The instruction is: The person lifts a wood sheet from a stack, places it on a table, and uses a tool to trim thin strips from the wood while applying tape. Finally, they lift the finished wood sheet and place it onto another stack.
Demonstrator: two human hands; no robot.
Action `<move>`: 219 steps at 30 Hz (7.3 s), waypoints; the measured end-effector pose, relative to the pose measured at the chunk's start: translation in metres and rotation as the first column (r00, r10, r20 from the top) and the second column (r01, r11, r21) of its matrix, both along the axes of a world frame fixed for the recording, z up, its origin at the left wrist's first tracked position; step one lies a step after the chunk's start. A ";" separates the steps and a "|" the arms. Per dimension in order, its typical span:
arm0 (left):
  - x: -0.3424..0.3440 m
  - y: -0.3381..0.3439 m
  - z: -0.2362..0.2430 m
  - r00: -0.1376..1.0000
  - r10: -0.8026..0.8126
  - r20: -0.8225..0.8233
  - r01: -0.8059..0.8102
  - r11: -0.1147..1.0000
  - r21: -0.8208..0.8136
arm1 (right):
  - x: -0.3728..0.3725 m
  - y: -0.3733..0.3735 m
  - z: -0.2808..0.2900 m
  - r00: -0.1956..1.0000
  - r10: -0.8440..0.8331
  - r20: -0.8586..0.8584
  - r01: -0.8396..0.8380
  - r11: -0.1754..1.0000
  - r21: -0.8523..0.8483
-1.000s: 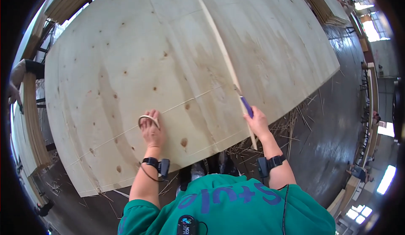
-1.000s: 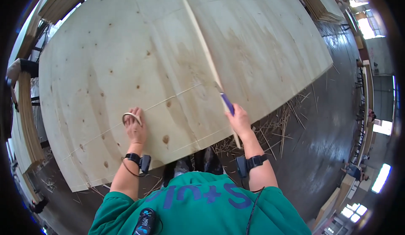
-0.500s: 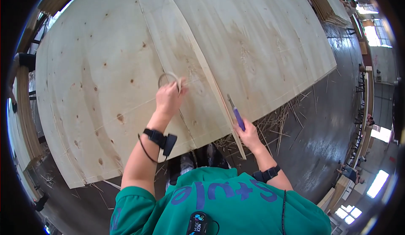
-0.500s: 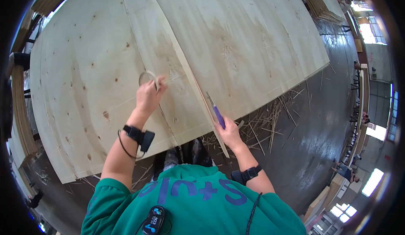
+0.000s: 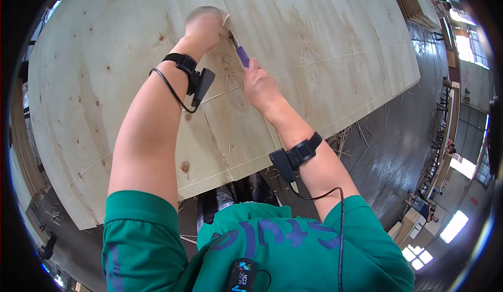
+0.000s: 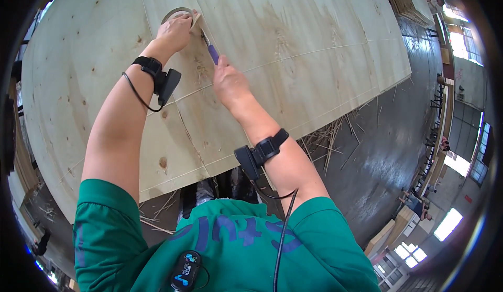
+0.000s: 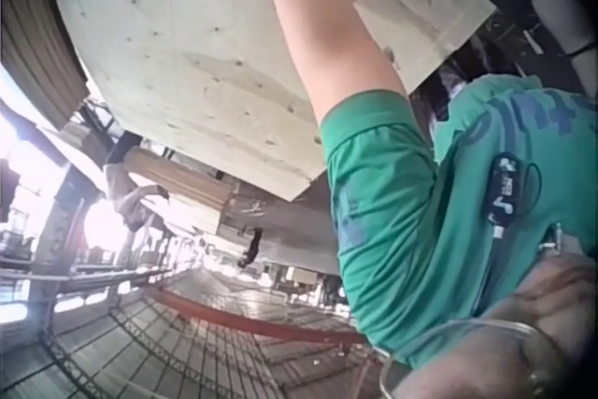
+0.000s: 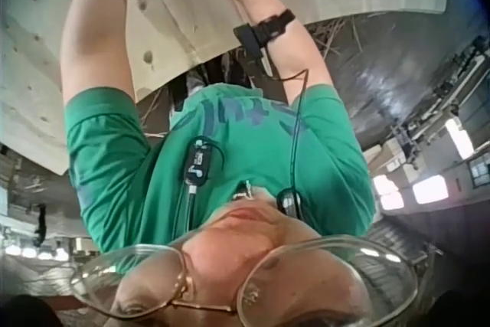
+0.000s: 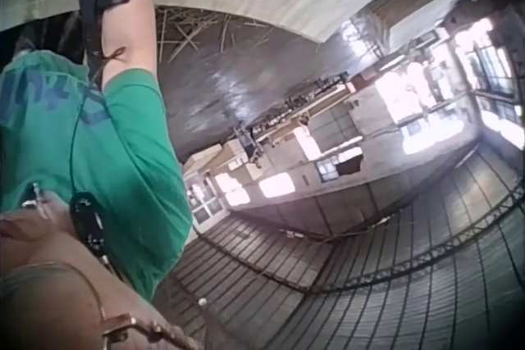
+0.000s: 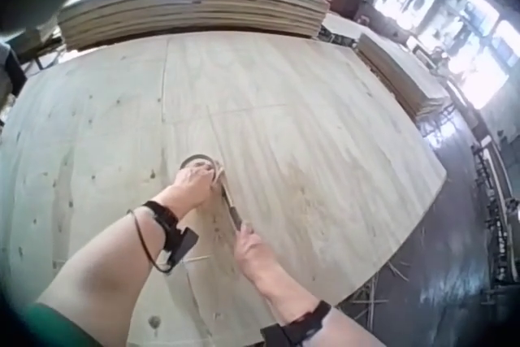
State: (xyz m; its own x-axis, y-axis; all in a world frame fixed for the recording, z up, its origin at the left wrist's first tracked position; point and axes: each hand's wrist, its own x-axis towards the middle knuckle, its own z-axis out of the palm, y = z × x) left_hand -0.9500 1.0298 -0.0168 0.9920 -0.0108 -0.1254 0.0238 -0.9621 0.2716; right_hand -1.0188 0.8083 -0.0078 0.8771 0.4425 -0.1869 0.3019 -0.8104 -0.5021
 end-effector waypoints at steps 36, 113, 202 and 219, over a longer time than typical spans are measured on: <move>-0.001 -0.011 -0.001 0.997 -0.031 -0.073 0.040 0.990 0.133 | -0.066 -0.022 0.019 0.902 -0.428 -0.054 0.431 0.893 0.127; -0.312 -0.037 0.076 0.798 -0.407 -0.445 0.154 0.851 -0.502 | -0.182 -0.025 0.063 0.794 0.131 -0.593 0.079 0.946 0.314; 0.317 -0.404 -0.033 0.797 0.535 0.281 -0.571 0.819 0.059 | 0.916 -0.204 -0.087 0.999 -0.012 0.039 0.000 0.957 0.291; 0.324 -0.397 -0.033 0.820 0.552 0.150 -0.567 0.819 0.084 | 1.031 -0.072 -0.084 0.999 0.054 0.010 -0.055 0.983 0.177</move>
